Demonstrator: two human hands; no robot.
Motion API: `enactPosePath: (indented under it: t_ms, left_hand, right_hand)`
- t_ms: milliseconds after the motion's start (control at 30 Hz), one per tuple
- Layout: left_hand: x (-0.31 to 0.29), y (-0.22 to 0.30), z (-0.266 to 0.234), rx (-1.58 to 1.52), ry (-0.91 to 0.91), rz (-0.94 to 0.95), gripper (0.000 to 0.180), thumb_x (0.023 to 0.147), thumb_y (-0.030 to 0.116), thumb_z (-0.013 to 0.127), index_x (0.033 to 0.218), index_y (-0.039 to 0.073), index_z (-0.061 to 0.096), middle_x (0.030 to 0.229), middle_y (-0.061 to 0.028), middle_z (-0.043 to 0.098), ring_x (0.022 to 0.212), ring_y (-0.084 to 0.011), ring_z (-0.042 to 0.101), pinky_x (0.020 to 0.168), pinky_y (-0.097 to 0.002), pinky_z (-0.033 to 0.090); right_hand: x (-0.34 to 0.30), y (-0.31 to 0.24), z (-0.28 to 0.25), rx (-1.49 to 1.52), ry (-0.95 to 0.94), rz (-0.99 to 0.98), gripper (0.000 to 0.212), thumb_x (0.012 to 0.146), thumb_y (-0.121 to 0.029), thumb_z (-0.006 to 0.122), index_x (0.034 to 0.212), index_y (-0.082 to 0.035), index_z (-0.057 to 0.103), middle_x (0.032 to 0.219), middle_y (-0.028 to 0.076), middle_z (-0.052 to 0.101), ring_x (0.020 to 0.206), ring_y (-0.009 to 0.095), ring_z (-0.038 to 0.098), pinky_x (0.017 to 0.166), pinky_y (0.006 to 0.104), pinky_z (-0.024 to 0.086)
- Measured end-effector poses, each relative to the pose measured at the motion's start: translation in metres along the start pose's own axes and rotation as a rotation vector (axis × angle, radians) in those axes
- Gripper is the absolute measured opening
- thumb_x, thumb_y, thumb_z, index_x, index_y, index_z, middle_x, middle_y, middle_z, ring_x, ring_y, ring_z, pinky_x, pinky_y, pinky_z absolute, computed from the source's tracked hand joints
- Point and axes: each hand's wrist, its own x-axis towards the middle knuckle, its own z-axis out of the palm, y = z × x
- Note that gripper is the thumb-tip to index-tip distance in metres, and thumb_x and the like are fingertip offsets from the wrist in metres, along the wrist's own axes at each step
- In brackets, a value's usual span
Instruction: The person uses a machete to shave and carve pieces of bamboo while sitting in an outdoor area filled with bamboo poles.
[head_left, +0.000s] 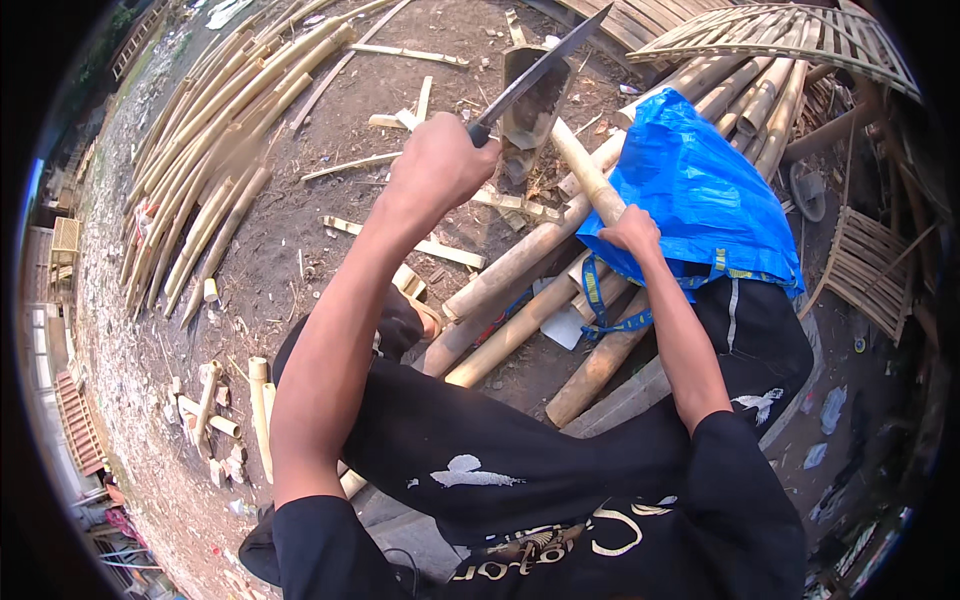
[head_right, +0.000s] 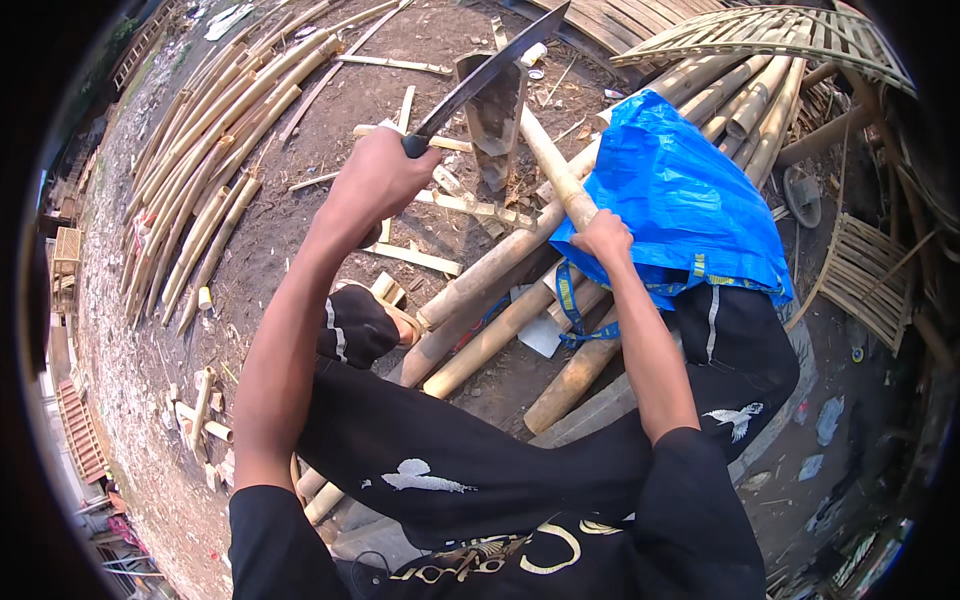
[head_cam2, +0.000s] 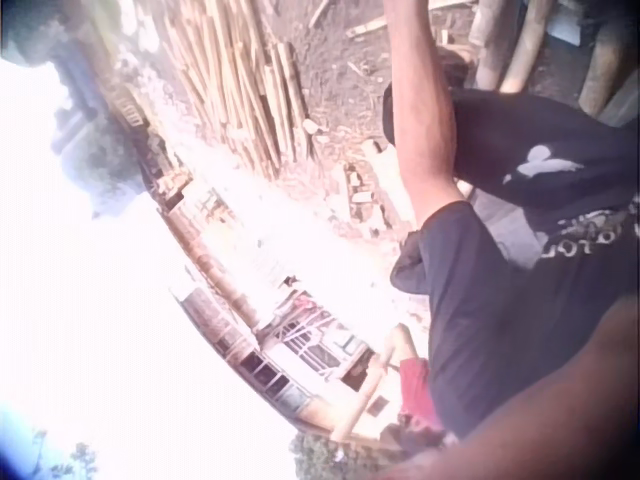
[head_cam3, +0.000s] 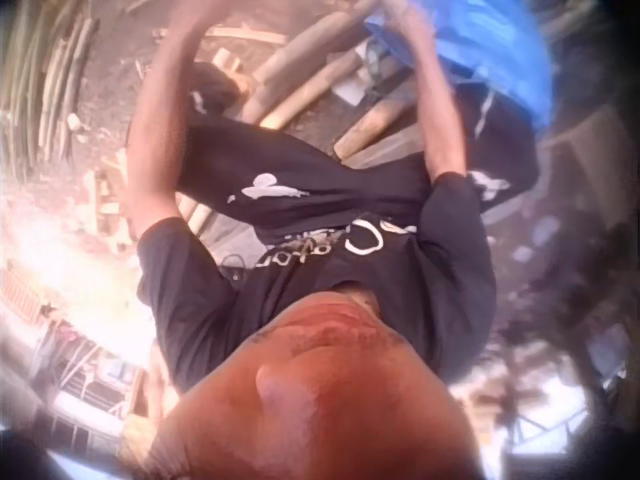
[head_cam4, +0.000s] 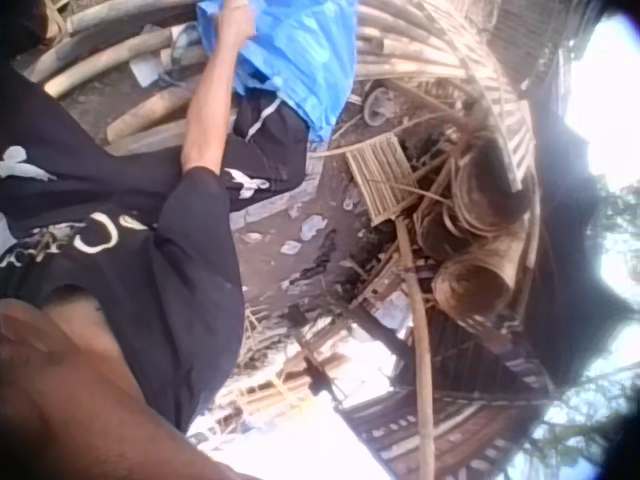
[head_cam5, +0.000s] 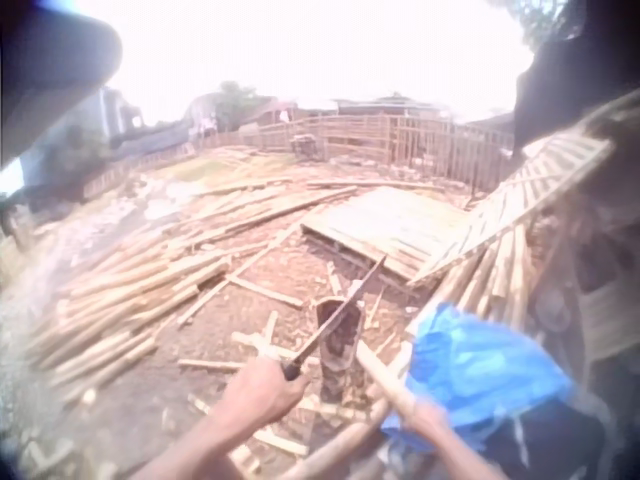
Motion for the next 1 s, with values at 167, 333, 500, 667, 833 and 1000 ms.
enactPosePath:
  t_ms: [167,333,500,667,833,1000]
  left_hand:
    - [0.006,0.005,-0.002,0.044,0.046,-0.016,0.041,0.087,0.031,0.066,0.093,-0.009,0.071,0.088,-0.0296,0.070,0.090,-0.0412,0.071,0.082,-0.0473,0.055]
    - [0.014,-0.007,0.003,0.094,0.126,0.046,0.036,0.085,0.025,0.065,0.093,-0.010,0.070,0.091,-0.0308,0.070,0.091,-0.0419,0.071,0.083,-0.0489,0.055]
    - [0.001,-0.003,0.001,0.101,0.089,-0.008,0.028,0.082,0.017,0.066,0.096,-0.007,0.072,0.099,-0.0290,0.071,0.100,-0.0422,0.070,0.089,-0.0488,0.055]
    - [0.003,-0.003,0.002,0.065,0.139,0.026,0.026,0.082,0.014,0.064,0.097,-0.006,0.072,0.100,-0.0291,0.071,0.100,-0.0418,0.070,0.089,-0.0490,0.055]
    - [-0.003,-0.009,0.000,0.085,0.107,0.055,0.032,0.084,0.020,0.067,0.097,-0.009,0.070,0.097,-0.0296,0.070,0.096,-0.0422,0.070,0.086,-0.0498,0.055]
    - [0.004,-0.005,0.010,0.083,0.078,0.053,0.029,0.080,0.014,0.065,0.097,-0.009,0.071,0.100,-0.0294,0.070,0.098,-0.0420,0.070,0.088,-0.0498,0.055]
  right_hand:
    - [0.010,0.018,0.011,1.449,-0.739,0.118,0.042,0.077,-0.026,0.081,0.106,-0.003,0.062,0.089,0.009,0.068,0.072,0.020,0.068,0.071,0.0361,0.060]
    - [-0.055,0.006,-0.109,1.519,-0.512,-0.261,0.040,0.086,-0.022,0.077,0.113,0.001,0.058,0.091,0.009,0.064,0.074,0.017,0.066,0.068,0.0312,0.060]
    - [-0.129,0.008,-0.275,1.206,0.297,-0.649,0.046,0.079,-0.025,0.083,0.109,0.003,0.063,0.094,0.009,0.067,0.085,0.015,0.065,0.082,0.0278,0.052]
    - [-0.198,0.018,-0.369,0.954,0.818,-0.785,0.039,0.080,-0.015,0.076,0.110,0.006,0.063,0.097,0.011,0.069,0.089,0.018,0.068,0.082,0.0291,0.050]
    - [-0.168,0.007,-0.235,0.702,0.548,-0.520,0.017,0.073,-0.010,0.076,0.084,0.000,0.067,0.071,0.005,0.066,0.062,0.012,0.062,0.058,0.0280,0.049]
    - [-0.159,0.040,-0.167,0.937,-0.337,-0.273,0.032,0.068,-0.012,0.075,0.095,0.001,0.063,0.081,0.008,0.064,0.069,0.018,0.065,0.066,0.0324,0.054]
